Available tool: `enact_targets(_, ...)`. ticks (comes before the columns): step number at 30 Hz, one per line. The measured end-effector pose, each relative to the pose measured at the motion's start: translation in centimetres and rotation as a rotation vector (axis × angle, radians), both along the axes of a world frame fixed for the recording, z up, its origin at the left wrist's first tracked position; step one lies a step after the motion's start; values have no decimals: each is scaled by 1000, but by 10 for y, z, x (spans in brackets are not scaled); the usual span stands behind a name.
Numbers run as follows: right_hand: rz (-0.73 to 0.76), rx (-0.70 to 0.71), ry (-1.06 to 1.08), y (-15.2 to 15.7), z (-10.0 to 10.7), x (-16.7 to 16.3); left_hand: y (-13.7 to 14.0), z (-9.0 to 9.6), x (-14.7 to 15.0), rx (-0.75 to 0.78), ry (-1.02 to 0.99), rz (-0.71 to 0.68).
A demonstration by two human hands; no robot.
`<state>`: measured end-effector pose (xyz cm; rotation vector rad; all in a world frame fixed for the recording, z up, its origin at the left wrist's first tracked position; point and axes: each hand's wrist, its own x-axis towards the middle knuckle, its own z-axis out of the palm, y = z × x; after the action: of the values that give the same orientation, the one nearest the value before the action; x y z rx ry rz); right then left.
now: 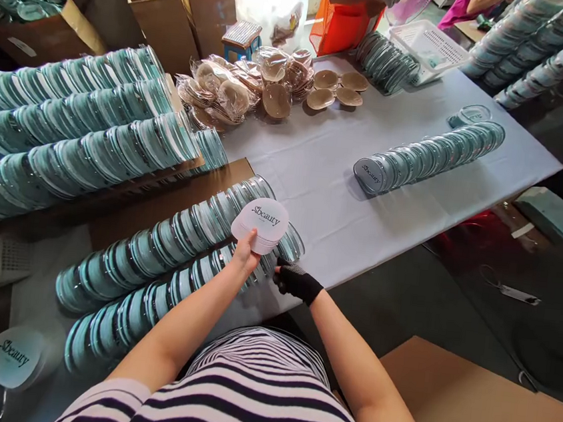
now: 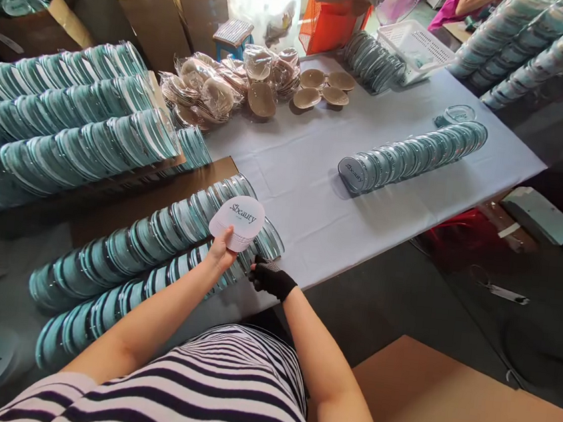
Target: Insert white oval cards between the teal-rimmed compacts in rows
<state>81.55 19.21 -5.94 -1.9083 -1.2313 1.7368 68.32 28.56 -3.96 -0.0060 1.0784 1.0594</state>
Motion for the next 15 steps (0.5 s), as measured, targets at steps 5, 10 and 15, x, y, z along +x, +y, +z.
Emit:
enact_targets(5,-220,-186,508,6,-2,-8,-4,-1,3,37,38,23)
enact_targets(10,4,6,-174,24,35,7,-3,4,7,56,53,66)
enact_targets(15,-229,647,-548,52,69,30,-14,16,-1,168,31,38)
